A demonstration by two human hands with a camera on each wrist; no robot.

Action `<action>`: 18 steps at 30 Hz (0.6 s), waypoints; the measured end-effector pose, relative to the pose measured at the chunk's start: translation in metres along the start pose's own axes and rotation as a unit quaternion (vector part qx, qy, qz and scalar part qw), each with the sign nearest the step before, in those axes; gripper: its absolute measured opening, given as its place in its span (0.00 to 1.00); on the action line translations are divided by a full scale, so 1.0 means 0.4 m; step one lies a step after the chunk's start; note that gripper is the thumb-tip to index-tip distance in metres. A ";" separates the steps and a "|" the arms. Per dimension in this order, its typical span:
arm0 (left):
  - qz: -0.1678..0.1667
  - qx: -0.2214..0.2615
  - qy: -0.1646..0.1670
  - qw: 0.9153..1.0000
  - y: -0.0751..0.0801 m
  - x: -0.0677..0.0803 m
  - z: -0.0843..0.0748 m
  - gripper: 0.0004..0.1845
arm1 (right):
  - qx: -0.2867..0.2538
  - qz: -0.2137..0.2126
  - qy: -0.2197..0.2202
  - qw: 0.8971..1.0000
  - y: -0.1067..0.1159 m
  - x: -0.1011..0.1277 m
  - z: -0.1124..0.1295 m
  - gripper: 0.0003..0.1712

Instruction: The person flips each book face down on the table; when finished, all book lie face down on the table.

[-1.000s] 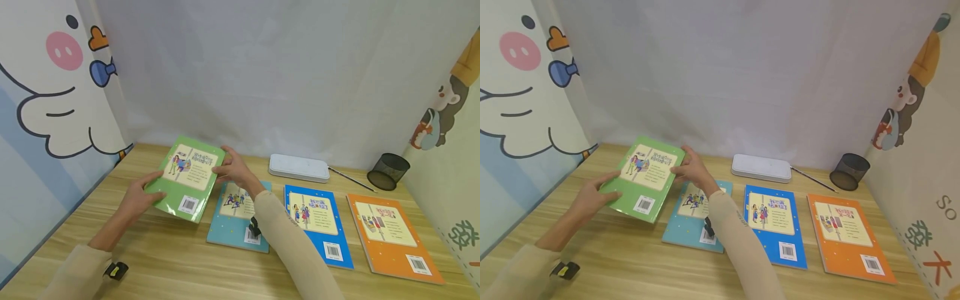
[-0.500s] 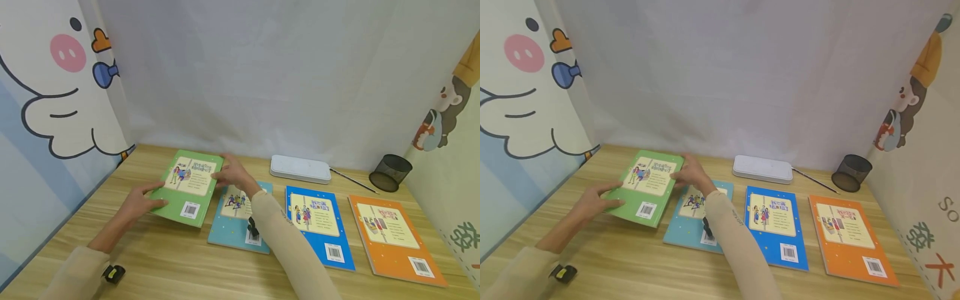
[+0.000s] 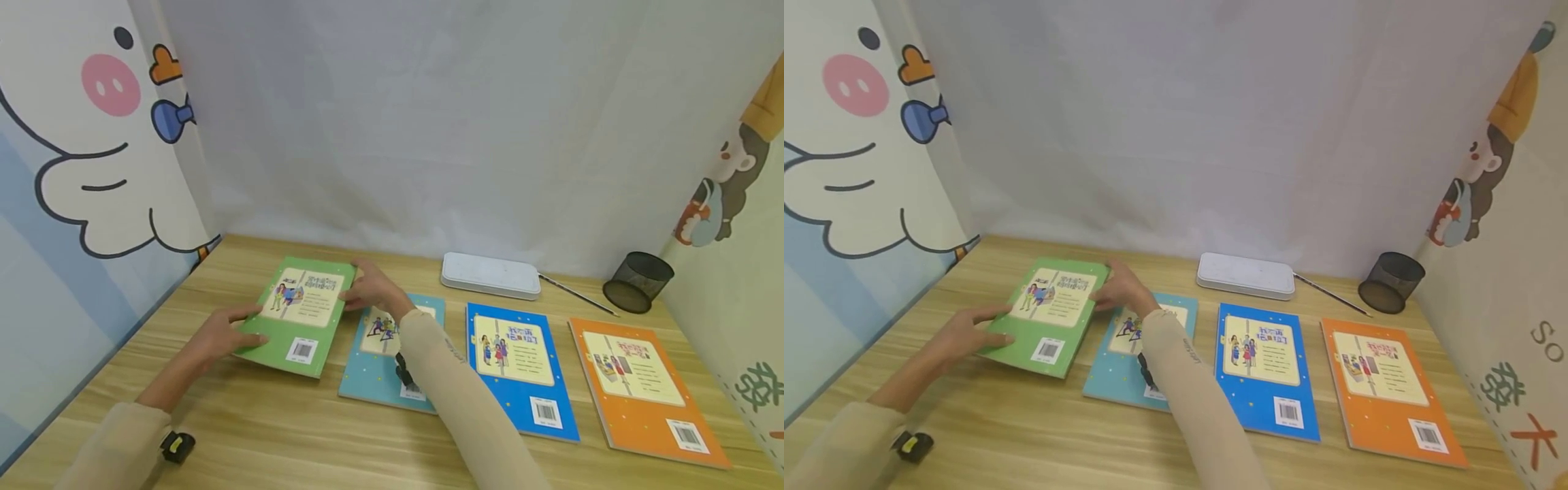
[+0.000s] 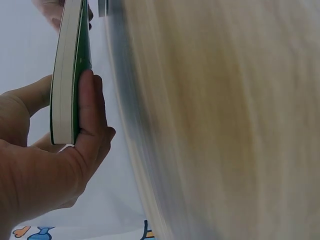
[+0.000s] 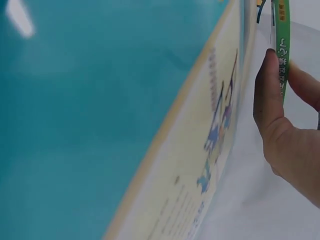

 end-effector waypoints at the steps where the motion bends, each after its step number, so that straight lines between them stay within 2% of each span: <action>1: 0.001 -0.006 0.004 1.000 0.002 0.000 0.004 0.43 | 0.001 0.001 -0.002 1.000 -0.002 -0.002 -0.001 0.52; 8: 0.015 -0.001 0.042 0.999 0.006 0.006 0.019 0.42 | -0.010 0.017 -0.032 0.999 -0.015 -0.012 -0.005 0.52; 18: 0.030 -0.041 0.053 0.997 0.013 0.008 0.028 0.41 | -0.012 0.006 -0.071 0.997 -0.034 -0.022 -0.008 0.53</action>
Point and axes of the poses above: each hand's wrist, its own x-axis away from the middle knuckle, its own y-axis out of the back of the hand, z = x × y, the point moved 4 cm from there along -x, towards the middle knuckle, and after that the axes turned 7 degrees about -y, right-handed, at the moved point
